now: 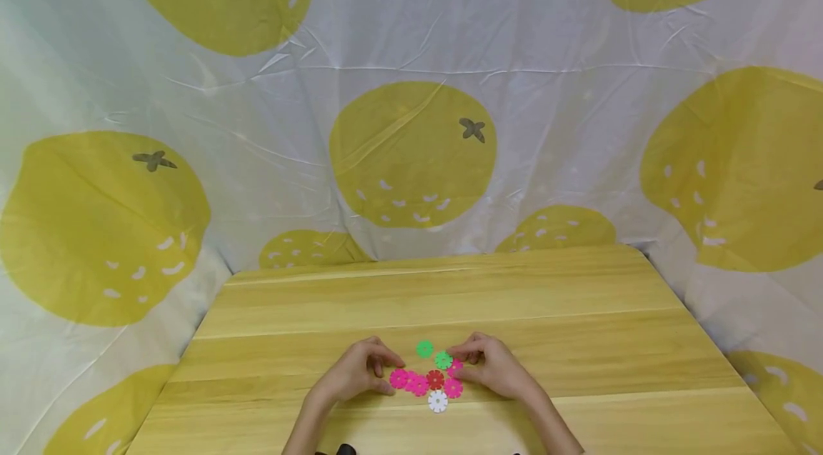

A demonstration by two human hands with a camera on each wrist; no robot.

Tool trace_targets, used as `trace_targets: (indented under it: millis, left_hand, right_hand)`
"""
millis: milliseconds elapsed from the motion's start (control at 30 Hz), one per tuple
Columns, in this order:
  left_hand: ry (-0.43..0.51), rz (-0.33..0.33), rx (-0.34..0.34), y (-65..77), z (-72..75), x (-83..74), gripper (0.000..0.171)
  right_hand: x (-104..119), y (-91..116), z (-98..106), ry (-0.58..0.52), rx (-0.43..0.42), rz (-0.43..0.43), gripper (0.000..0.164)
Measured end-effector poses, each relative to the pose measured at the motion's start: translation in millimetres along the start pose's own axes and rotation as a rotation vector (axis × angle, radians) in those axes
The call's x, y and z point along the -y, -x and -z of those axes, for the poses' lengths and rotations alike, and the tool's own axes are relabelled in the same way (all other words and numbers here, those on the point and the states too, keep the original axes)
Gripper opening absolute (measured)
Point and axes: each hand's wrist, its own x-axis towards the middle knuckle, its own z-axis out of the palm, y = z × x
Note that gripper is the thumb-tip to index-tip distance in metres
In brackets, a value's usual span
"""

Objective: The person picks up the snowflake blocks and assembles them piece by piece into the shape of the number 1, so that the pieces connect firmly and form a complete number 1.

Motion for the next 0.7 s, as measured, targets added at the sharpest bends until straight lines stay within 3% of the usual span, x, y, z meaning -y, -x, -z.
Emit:
trace_targets:
  millis: [367, 700]
  left_hand:
    - [-0.065, 0.013, -0.027, -5.9, -5.7, -1.2, 0.027]
    - [0.004, 0.024, -0.055, -3.6, -5.9, 0.3, 0.03]
  right_hand:
    - [1.4, -8.3, -10.0, 0.134, -0.059, -0.04, 0.033]
    - [0.4, -8.5, -9.8, 0.094, -0.133, -0.088, 0.025]
